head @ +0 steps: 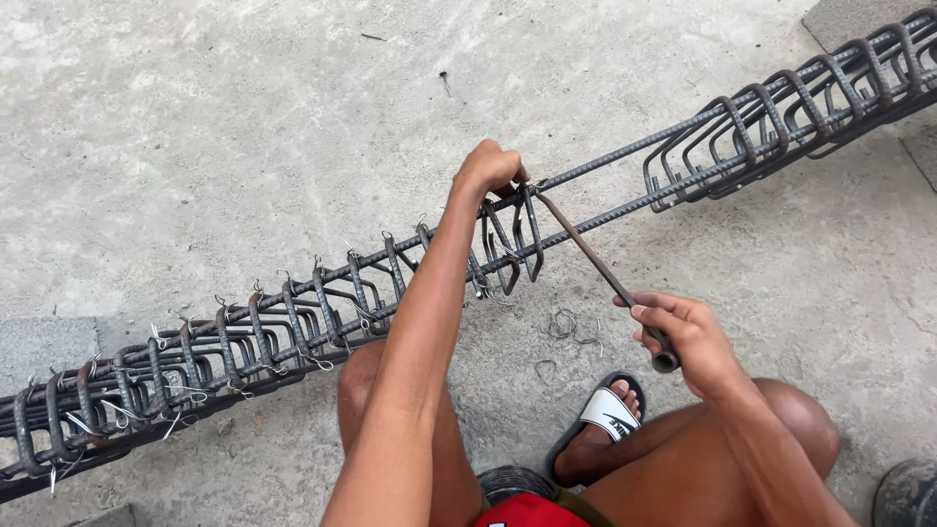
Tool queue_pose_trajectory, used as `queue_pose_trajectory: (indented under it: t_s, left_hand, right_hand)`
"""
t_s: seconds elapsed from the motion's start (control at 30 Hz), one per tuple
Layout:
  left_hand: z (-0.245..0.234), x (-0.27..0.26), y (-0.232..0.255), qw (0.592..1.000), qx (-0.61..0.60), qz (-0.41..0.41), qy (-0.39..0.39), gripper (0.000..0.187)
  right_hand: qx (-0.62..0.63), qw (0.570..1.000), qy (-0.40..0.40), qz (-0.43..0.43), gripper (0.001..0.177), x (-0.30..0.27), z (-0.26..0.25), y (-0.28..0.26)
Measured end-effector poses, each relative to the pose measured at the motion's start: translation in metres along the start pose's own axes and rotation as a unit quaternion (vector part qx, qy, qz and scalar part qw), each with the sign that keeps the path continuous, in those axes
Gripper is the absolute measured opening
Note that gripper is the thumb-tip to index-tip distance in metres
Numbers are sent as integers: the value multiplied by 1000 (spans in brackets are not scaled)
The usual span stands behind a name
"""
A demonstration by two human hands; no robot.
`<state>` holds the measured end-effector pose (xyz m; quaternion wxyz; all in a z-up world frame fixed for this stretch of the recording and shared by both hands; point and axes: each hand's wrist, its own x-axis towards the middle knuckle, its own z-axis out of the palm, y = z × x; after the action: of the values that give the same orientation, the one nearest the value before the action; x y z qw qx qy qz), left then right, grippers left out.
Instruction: Tying rebar intersections using wire and a manual twisting hook tool
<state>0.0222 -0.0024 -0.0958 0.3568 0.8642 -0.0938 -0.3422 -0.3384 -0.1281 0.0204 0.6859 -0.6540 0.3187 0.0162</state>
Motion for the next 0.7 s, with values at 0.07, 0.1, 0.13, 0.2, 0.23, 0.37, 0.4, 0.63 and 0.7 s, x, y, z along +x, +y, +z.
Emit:
queue_pose_trajectory:
  t_s: [0.07, 0.1, 0.13, 0.2, 0.23, 0.37, 0.4, 0.63, 0.7]
  left_hand:
    - [1, -5, 4, 1000, -1, -3, -2, 31]
    - [1, -9, 5, 1000, -2, -6, -2, 30]
    - [-1, -12, 6, 1000, -3, -3, -1, 30]
    - [-1, -18, 8, 1000, -10, -8, -6, 30]
    - [-7, -22, 8, 1000, -8, 0, -7, 30]
    - [-18, -43, 16, 993, 107, 53, -13, 28]
    - [-19, -52, 16, 985, 159, 61, -8, 28]
    - [-33, -94, 50, 946, 291, 143, 3, 29]
    - [-23, -84, 39, 924, 354, 146, -15, 32]
  right_hand:
    - [97, 994, -25, 47, 29, 0, 3, -1]
    - [193, 976, -53, 92, 30, -1, 4, 0]
    - [192, 976, -53, 89, 30, 1, 3, 4]
    - [304, 935, -107, 150, 36, 5, 0, 12]
    - [305, 936, -103, 144, 36, 6, 2, 11]
    - [126, 981, -95, 111, 37, 27, -20, 6]
    - [5, 992, -102, 71, 36, 34, -31, 4]
    - [-487, 865, -108, 49, 28, 13, -9, -149]
    - [-547, 826, -109, 80, 29, 33, -12, -136]
